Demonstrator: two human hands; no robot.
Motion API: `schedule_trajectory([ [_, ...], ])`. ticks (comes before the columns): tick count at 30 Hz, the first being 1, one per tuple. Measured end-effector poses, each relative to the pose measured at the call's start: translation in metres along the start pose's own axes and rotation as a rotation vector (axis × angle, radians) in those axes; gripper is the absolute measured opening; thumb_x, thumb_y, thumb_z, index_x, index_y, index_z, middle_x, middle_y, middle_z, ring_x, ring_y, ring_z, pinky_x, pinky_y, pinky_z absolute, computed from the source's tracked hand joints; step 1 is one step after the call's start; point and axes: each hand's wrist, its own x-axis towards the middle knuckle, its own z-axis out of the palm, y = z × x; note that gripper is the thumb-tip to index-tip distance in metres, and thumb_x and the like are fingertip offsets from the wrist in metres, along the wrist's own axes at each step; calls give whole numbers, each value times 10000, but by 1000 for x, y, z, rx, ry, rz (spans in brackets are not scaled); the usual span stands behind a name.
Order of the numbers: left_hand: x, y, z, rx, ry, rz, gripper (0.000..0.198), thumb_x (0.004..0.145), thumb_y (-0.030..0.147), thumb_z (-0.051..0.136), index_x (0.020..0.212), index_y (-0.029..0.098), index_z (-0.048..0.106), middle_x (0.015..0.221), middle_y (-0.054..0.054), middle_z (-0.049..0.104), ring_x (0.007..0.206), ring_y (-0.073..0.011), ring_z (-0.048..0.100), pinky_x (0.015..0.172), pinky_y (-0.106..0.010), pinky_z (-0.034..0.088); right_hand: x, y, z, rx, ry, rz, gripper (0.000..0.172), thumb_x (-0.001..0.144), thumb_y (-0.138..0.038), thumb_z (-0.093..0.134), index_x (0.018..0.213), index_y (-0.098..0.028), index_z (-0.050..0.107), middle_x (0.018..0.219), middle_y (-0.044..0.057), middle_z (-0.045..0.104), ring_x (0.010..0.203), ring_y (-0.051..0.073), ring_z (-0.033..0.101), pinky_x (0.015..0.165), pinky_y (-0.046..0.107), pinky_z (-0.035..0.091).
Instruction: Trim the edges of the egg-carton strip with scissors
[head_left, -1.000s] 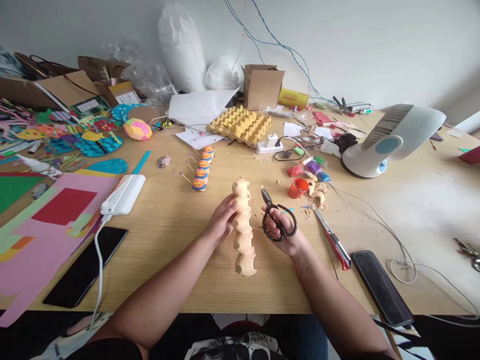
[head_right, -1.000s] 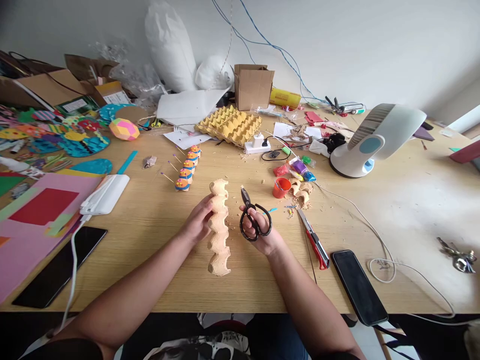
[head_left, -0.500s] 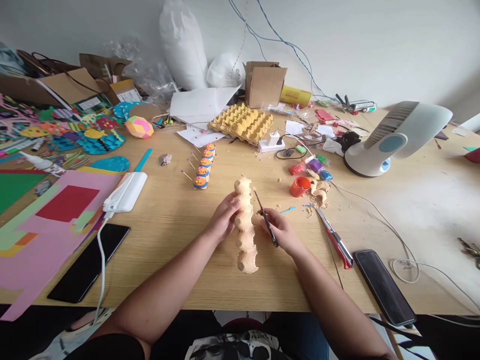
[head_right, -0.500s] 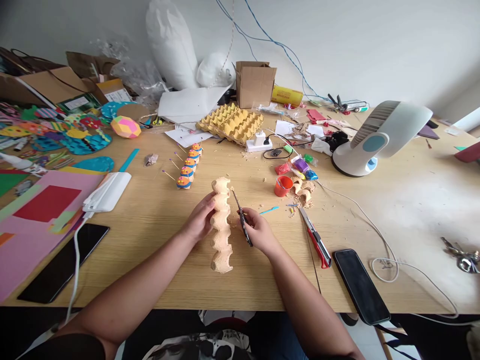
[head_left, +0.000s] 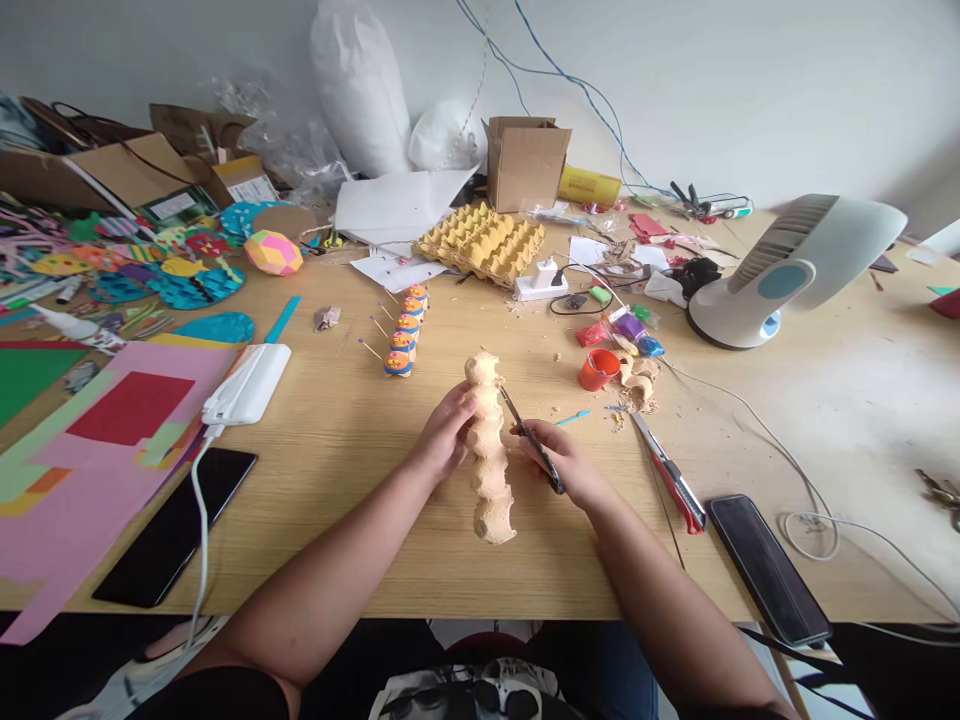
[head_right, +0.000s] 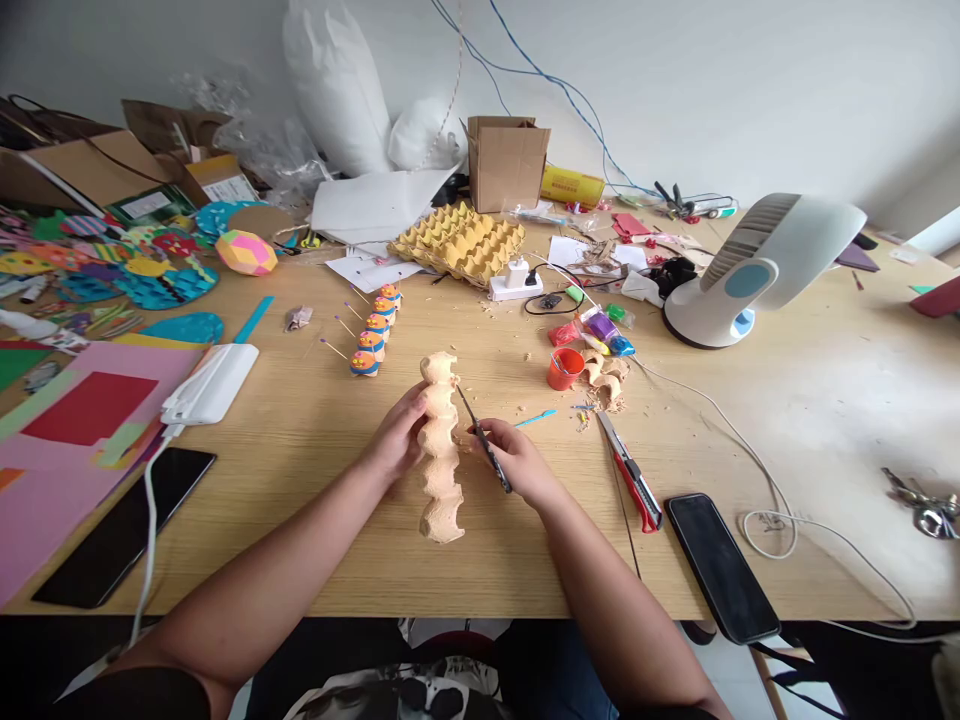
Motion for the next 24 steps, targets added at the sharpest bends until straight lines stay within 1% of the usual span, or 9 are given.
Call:
schedule_trajectory([
  [2, 1, -2, -2, -4, 12, -23, 453, 810, 591, 879, 1176, 333, 809, 1072, -65, 798, 909, -282, 708, 779, -395, 526, 0, -1, -1, 17, 19, 2, 573, 849, -701, 777, 1153, -222, 695, 715, -52, 514, 587, 123, 427, 521, 275, 297],
  [4, 2, -3, -2, -12, 16, -48, 454, 796, 564, 896, 1163, 313, 805, 1015, -58, 783, 877, -259, 702, 758, -375, 523, 2, -1, -1, -7, 54, -33, 560, 835, -685, 797, 1131, -220, 701, 715, -47, 516, 605, 124, 419, 539, 276, 284],
  [6, 2, -2, -1, -19, 12, -63, 464, 773, 550, 913, 1150, 305, 798, 1027, -55, 780, 890, -254, 707, 767, -375, 527, 3, -1, -2, -45, 73, -61, 552, 796, -664, 839, 1079, -210, 706, 732, -37, 541, 629, 120, 405, 558, 277, 270],
  [8, 1, -2, 0, -25, 4, -69, 466, 759, 550, 920, 1140, 313, 795, 1064, -59, 789, 939, -281, 721, 793, -397, 535, 6, -1, -2, -54, 86, -51, 556, 771, -672, 850, 1036, -205, 704, 725, -36, 543, 629, 120, 402, 559, 278, 266],
  [10, 1, -1, 2, -35, -1, -60, 454, 757, 547, 925, 1129, 320, 799, 1101, -66, 801, 966, -309, 731, 806, -416, 537, 7, -1, -3, -19, 123, -23, 572, 769, -698, 835, 1033, -211, 693, 692, -50, 510, 603, 122, 412, 542, 278, 271],
  [13, 1, -1, 2, -42, -7, -35, 449, 762, 549, 930, 1124, 312, 809, 1122, -77, 806, 918, -300, 728, 783, -409, 533, 7, -1, -4, 54, 158, 4, 592, 784, -735, 797, 1056, -225, 669, 662, -69, 463, 559, 124, 417, 511, 276, 269],
  [15, 2, -1, 2, -38, -13, -24, 451, 760, 566, 930, 1119, 318, 814, 1115, -75, 807, 876, -286, 717, 756, -403, 533, 6, -1, -4, 45, 135, -3, 579, 798, -726, 791, 1060, -225, 665, 668, -68, 464, 562, 124, 417, 511, 275, 276],
  [19, 2, -2, 0, -27, -11, -4, 423, 773, 580, 918, 1107, 340, 820, 1118, -67, 810, 879, -294, 717, 747, -414, 536, 5, 1, -2, -113, 94, -102, 509, 843, -651, 783, 1070, -210, 672, 727, -39, 527, 641, 135, 450, 576, 281, 334],
  [24, 2, -3, -3, -15, 12, -17, 459, 762, 576, 928, 1141, 345, 810, 1047, -74, 803, 934, -331, 732, 755, -421, 535, 5, 8, -2, -389, 127, -244, 328, 949, -491, 674, 1101, -201, 689, 744, -27, 549, 694, 153, 484, 650, 296, 372],
])
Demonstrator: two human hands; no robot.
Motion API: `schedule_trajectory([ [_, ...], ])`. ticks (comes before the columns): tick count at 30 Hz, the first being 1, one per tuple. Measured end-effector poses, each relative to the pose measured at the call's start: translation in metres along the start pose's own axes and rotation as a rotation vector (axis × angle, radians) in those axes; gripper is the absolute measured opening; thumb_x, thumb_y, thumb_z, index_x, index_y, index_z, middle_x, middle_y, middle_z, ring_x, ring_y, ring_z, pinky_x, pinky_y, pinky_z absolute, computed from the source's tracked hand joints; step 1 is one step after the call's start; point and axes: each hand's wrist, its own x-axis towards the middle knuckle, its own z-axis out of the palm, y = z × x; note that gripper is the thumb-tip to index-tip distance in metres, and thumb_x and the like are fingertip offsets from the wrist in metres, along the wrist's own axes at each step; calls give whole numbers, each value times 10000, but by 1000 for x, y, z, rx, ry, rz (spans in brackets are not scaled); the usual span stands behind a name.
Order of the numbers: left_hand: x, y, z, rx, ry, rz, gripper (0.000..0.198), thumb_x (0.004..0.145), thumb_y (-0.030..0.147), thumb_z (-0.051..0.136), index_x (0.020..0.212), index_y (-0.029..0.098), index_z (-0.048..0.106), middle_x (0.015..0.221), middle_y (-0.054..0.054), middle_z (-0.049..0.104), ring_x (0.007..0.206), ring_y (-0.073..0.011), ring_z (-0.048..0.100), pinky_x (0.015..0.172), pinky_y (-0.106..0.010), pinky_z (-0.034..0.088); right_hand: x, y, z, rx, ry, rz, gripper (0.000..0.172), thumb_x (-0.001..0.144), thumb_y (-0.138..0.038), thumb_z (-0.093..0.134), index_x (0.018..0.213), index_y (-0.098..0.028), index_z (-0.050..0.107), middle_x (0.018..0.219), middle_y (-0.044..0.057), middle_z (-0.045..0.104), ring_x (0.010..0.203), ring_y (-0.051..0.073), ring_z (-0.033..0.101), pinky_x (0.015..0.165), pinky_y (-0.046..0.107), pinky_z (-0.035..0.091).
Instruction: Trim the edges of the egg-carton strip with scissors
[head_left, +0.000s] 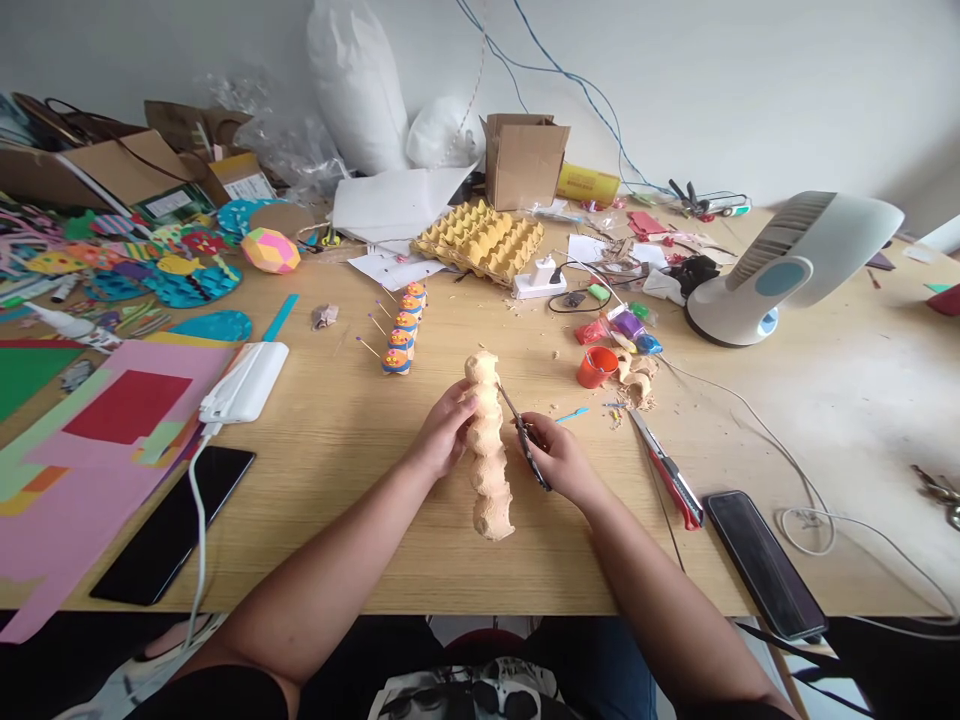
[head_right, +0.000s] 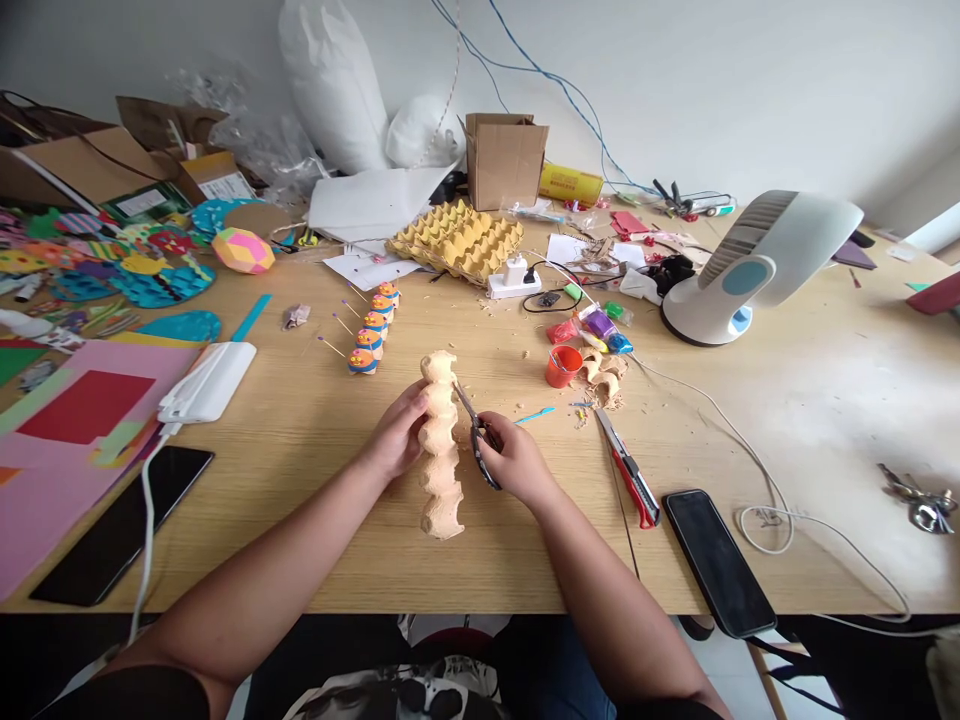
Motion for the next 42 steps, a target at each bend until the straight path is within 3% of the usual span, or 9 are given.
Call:
schedule_trajectory([
  [7, -1, 1, -1, 16, 2, 30, 502, 788, 585, 917, 1198, 322, 795, 1004, -46, 803, 930, -292, 755, 757, -380, 547, -2, 0, -1, -79, -27, -63, 207, 962, -389, 618, 1034, -203, 673, 736, -34, 517, 693, 149, 459, 646, 287, 356],
  [11, -1, -1, -3, 10, -1, 12, 534, 800, 539, 922, 1250, 297, 767, 963, -8, 789, 877, -245, 756, 728, -328, 527, -1, 0, 0, -50, -32, -63, 241, 975, -421, 610, 1028, -196, 677, 739, -32, 501, 694, 147, 439, 642, 284, 350],
  [17, -1, -1, -1, 6, 10, 5, 540, 722, 554, 974, 1187, 356, 786, 956, -58, 790, 884, -298, 745, 728, -374, 529, -1, 1, 0, 21, -38, -21, 323, 959, -501, 638, 1038, -193, 697, 738, -21, 521, 688, 151, 442, 637, 285, 357],
  [22, -2, 0, 3, 6, 24, 20, 527, 713, 536, 984, 1163, 339, 794, 1019, -51, 782, 852, -246, 719, 700, -338, 527, 0, 1, 1, 59, -46, 3, 332, 925, -516, 681, 1013, -196, 694, 753, -15, 540, 702, 156, 464, 644, 287, 366],
  [28, -3, 1, 4, 4, 36, 19, 552, 693, 509, 996, 1171, 330, 787, 1023, -26, 778, 824, -203, 699, 685, -311, 554, 0, 2, 2, -53, -9, -9, 284, 922, -484, 677, 970, -204, 686, 684, -43, 482, 644, 141, 405, 606, 285, 316],
  [35, -6, -2, 7, 1, 43, 16, 578, 690, 488, 1010, 1194, 323, 779, 1051, -35, 794, 854, -225, 705, 722, -334, 541, -1, -5, -1, -208, 66, 72, 333, 889, -554, 723, 960, -230, 692, 655, -33, 547, 617, 155, 441, 597, 291, 311],
  [42, -6, -4, 7, -4, 56, 15, 606, 692, 471, 1012, 1230, 333, 770, 1104, -38, 811, 999, -281, 734, 788, -368, 553, -1, -7, -1, -238, 74, 58, 379, 895, -617, 695, 879, -240, 660, 656, -23, 535, 621, 159, 432, 600, 299, 306],
])
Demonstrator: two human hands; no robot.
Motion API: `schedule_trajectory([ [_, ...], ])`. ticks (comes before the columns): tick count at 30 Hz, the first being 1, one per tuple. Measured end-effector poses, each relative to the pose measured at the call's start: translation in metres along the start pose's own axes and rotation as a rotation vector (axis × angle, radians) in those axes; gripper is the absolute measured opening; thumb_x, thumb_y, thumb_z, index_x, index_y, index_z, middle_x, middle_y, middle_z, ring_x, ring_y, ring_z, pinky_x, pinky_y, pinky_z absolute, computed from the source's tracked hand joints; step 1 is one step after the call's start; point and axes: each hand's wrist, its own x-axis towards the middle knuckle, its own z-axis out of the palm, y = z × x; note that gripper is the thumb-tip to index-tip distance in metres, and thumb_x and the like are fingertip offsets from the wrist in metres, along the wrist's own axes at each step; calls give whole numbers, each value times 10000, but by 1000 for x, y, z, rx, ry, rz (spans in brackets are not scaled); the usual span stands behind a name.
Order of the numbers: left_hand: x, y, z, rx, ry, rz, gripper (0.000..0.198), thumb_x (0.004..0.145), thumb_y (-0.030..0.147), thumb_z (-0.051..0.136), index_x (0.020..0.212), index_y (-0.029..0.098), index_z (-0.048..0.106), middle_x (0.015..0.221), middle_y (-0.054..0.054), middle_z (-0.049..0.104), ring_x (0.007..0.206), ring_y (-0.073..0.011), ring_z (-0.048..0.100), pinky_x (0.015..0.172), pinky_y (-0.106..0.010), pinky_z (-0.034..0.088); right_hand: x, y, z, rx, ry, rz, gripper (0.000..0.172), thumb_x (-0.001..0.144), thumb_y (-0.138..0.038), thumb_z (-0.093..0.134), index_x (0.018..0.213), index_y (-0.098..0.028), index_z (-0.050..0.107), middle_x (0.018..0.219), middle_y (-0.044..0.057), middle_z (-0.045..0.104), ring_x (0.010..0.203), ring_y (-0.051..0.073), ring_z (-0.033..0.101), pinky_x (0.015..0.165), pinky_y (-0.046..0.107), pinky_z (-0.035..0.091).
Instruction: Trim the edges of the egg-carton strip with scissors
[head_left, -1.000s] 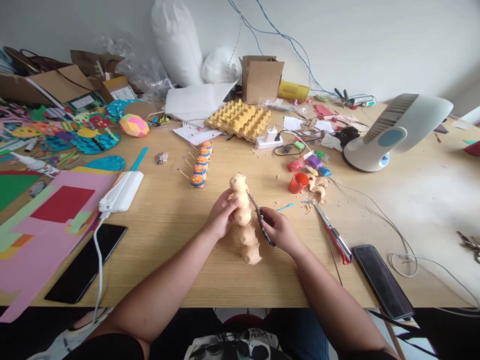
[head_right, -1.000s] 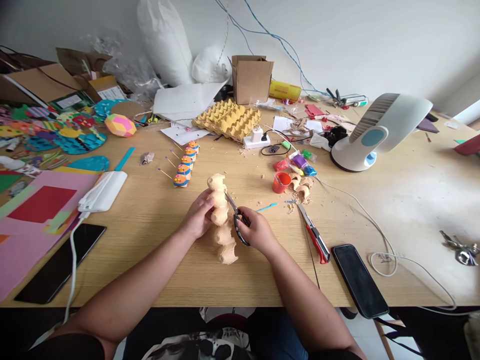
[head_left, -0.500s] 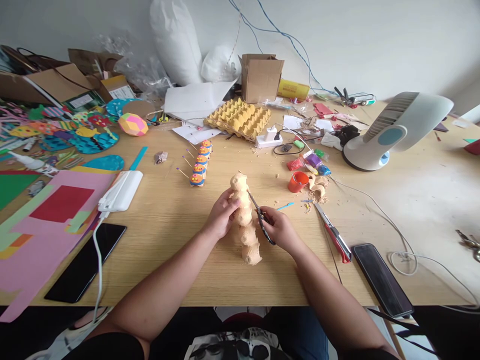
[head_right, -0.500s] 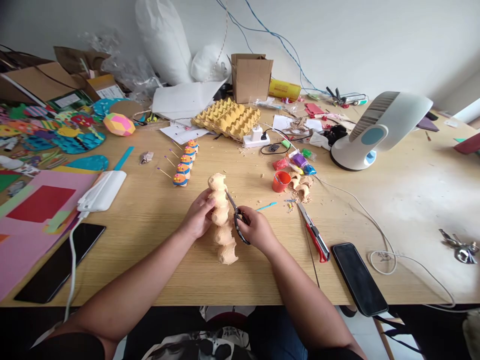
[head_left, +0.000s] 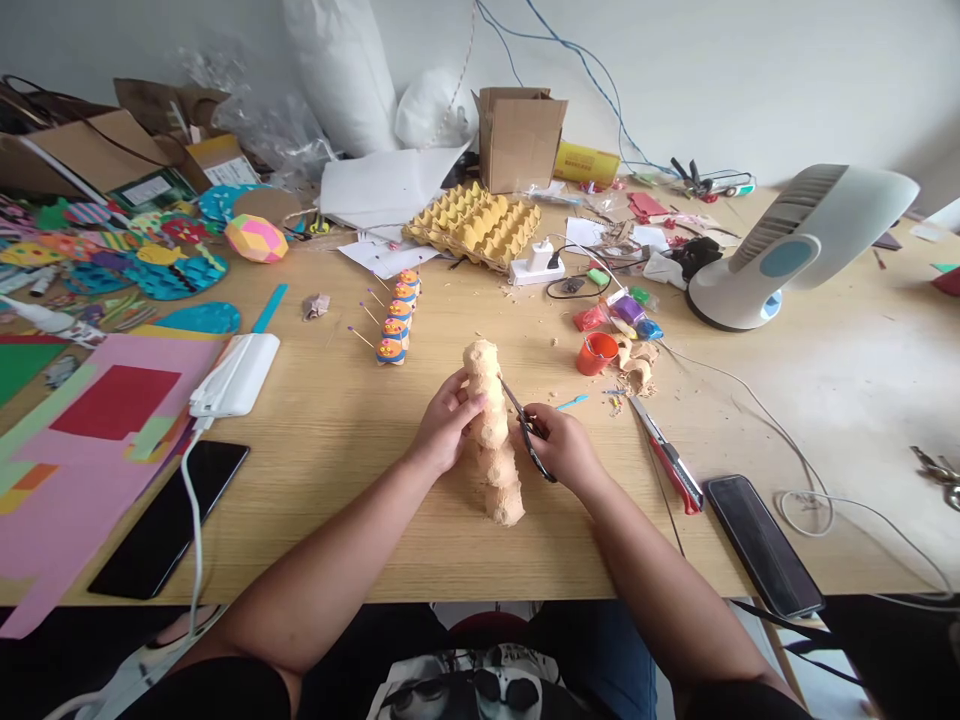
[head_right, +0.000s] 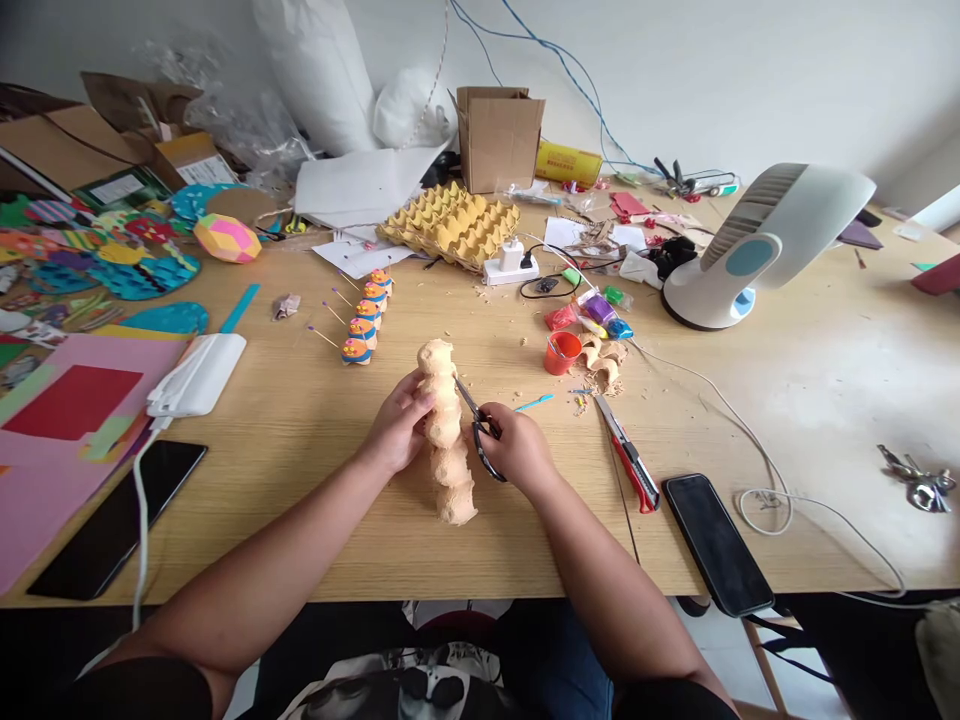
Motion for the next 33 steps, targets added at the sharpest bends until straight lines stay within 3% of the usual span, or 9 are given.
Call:
schedule_trajectory([
  [14, -1, -2, 1, -1, 0, 13, 569, 688, 468, 1015, 1182, 311, 781, 1077, -56, 809, 989, -307, 738, 764, -372, 553, -3, -3, -4, -119, -15, -14, 344, 953, -558, 648, 816, -249, 587, 681, -8, 563, 658, 175, 454, 655, 300, 317],
  [20, -1, 1, 0, -15, -25, 22, 558, 700, 468, 1008, 1186, 294, 797, 963, -38, 784, 839, -233, 700, 690, -312, 524, 2, 3, -2, -108, -23, -18, 356, 939, -593, 672, 876, -247, 623, 727, 3, 620, 677, 181, 502, 655, 297, 334],
  [23, 0, 3, 0, -36, -22, 31, 539, 692, 452, 1013, 1157, 278, 804, 923, -33, 774, 781, -202, 682, 673, -292, 517, 3, 5, -2, -27, -82, 9, 378, 913, -618, 708, 932, -246, 643, 691, -26, 584, 645, 169, 483, 626, 292, 330],
  [26, 0, 6, 0, -44, -39, 45, 495, 726, 473, 983, 1156, 296, 811, 989, -50, 796, 802, -222, 702, 684, -311, 511, 1, 1, -6, 118, -121, -2, 412, 917, -647, 702, 957, -244, 630, 693, -45, 542, 648, 159, 464, 631, 290, 353],
  [29, -1, 8, 1, -52, -45, 58, 437, 761, 484, 941, 1145, 315, 817, 1083, -65, 810, 892, -269, 727, 704, -334, 511, 0, -7, -10, 215, -63, -6, 458, 928, -694, 666, 934, -242, 594, 733, -38, 539, 690, 159, 479, 672, 298, 393],
  [33, -1, 11, -4, -54, -32, 15, 394, 826, 570, 855, 1098, 288, 814, 965, -70, 780, 897, -283, 713, 695, -342, 517, 0, -12, -11, 323, -32, 29, 526, 877, -749, 711, 943, -243, 582, 729, -44, 531, 675, 151, 485, 652, 298, 401],
])
